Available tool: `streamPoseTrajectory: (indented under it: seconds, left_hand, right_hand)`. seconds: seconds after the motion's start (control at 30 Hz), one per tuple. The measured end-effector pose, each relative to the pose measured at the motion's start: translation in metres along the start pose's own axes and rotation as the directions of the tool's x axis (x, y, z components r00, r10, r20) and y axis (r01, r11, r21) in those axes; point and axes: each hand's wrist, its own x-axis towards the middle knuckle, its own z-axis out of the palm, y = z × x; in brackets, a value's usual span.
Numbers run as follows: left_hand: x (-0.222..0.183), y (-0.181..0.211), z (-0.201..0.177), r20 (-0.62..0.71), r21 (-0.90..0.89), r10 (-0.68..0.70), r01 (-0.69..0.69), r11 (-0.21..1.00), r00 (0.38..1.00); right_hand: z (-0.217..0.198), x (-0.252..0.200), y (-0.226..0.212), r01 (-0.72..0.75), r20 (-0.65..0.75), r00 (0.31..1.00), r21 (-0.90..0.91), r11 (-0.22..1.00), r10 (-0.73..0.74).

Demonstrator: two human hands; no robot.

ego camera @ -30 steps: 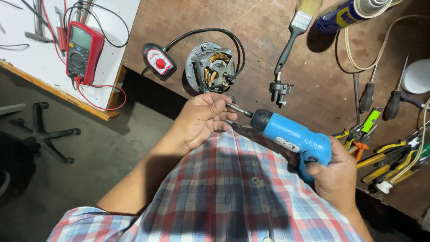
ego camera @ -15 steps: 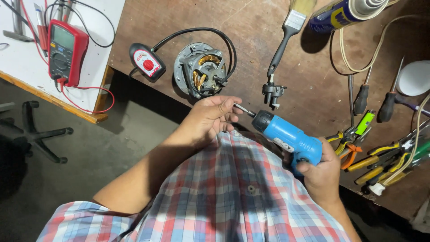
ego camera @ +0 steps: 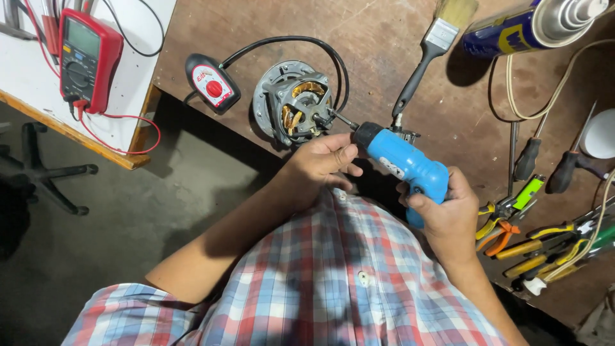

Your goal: Inspecting, cleaning, and disassembling an electric motor using a brush, spray lubricant, and an electric screwdriver on a workbench.

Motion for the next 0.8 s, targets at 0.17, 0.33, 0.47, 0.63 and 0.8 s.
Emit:
streamPoseTrajectory:
  seconds: [0.17,0.33,0.47,0.63,0.8]
  left_hand:
    - [-0.002,0.009,0.002,0.031,0.022,0.002,-0.002,1.000,1.000]
    - [0.000,0.005,-0.003,0.031,0.034,0.009,-0.010,0.999,0.999]
    - [-0.004,0.007,-0.003,0.056,0.016,0.014,-0.015,1.000,0.998]
    - [-0.015,0.015,-0.010,0.085,0.113,0.019,-0.029,0.993,0.996]
    - [-0.030,0.034,-0.033,0.077,0.249,0.079,-0.096,0.964,0.994]
  right_hand:
    - [0.002,0.004,-0.004,-0.015,-0.028,0.999,-0.022,1.000,0.015]
    - [-0.006,0.004,-0.006,0.027,-0.040,0.999,-0.194,0.981,-0.035]
    - [-0.021,0.003,0.007,0.046,-0.047,0.997,-0.355,0.934,-0.067]
    - [-0.021,0.000,0.001,0.057,-0.043,0.996,-0.403,0.913,-0.081]
    - [-0.034,-0.006,0.010,0.076,-0.027,0.994,-0.511,0.856,-0.104]
